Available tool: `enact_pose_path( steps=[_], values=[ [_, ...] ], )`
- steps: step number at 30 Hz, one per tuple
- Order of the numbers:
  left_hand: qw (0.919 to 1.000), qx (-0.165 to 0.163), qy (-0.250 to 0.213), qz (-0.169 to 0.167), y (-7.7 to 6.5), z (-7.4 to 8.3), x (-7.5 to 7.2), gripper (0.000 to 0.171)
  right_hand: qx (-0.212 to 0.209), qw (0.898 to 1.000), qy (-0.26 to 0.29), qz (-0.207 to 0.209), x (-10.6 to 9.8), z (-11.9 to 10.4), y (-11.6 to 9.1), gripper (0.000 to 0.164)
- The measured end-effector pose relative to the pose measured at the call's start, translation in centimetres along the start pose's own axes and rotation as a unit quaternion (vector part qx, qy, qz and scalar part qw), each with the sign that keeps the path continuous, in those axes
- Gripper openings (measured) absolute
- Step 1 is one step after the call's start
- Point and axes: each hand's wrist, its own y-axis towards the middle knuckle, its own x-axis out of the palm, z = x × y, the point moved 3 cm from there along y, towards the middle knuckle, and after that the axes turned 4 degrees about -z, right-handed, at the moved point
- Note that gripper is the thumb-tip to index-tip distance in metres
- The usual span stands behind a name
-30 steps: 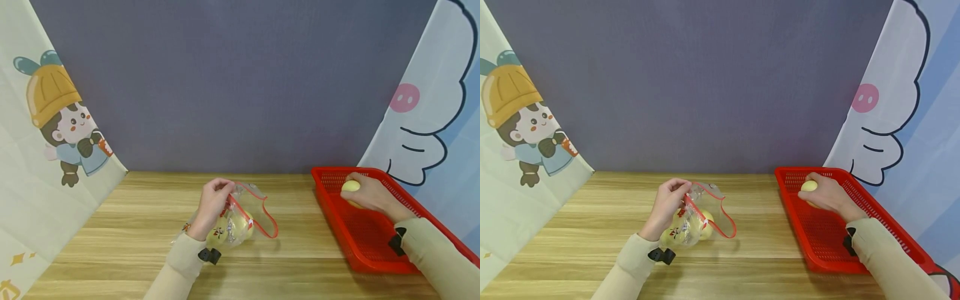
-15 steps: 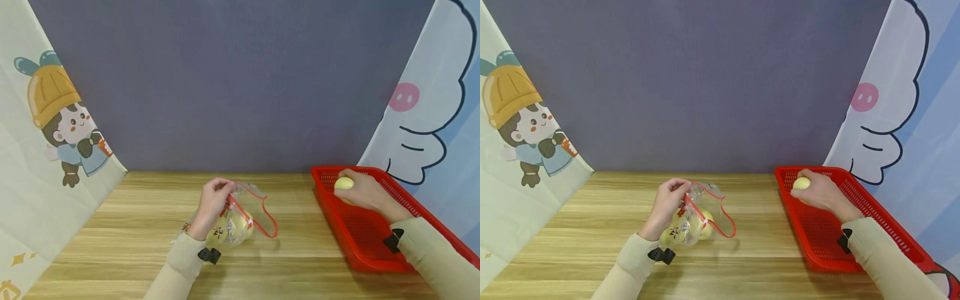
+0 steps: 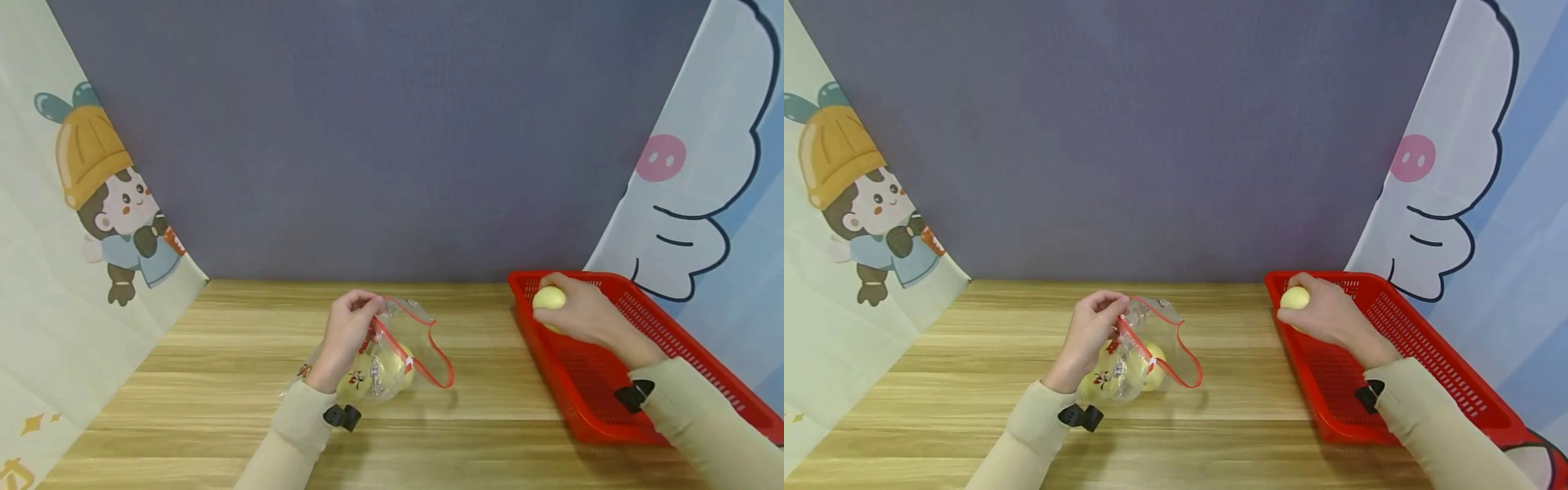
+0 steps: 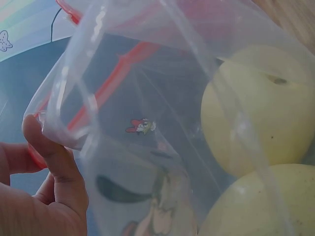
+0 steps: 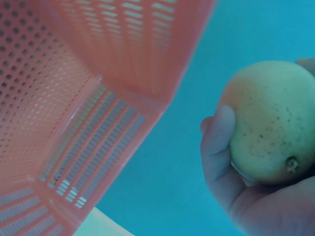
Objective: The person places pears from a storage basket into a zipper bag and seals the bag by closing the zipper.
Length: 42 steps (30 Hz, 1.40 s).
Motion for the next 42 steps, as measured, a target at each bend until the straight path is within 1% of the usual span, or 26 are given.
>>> enact_pose_path(
  steps=[3,9,13,18,24,27,35,42],
  values=[
    [1.0000,0.000,0.000,-0.001,0.0,0.0,0.0,0.020,-0.004,1.000,-0.001,0.004,0.0,-0.7,0.0,0.037],
    [1.0000,0.003,0.000,-0.002,0.0,0.0,0.0,0.023,-0.020,1.000,0.002,0.024,0.2,-2.2,-0.2,0.033],
    [1.0000,0.005,0.005,0.000,0.1,-0.1,0.1,0.021,-0.028,0.999,0.008,0.030,0.2,-3.1,-0.4,0.033],
    [0.9999,0.010,0.008,0.004,0.4,0.0,0.5,0.018,-0.030,0.999,0.019,0.031,0.4,-3.6,0.0,0.037],
    [0.9999,0.007,0.012,-0.001,0.8,-0.1,1.2,0.023,-0.037,0.998,0.030,0.042,0.5,-3.9,0.4,0.038],
    [0.9999,0.009,0.012,0.001,1.0,-0.2,1.4,0.023,-0.035,0.998,0.036,0.048,0.4,-3.8,0.7,0.037],
    [0.9998,0.010,0.015,-0.002,1.1,-0.3,1.6,0.024,-0.021,0.996,0.066,0.053,0.9,-4.3,0.7,0.038],
    [0.9999,0.009,0.013,0.005,1.2,-0.2,1.5,0.023,-0.017,0.993,0.103,0.059,1.1,-5.0,0.5,0.038]
  ],
)
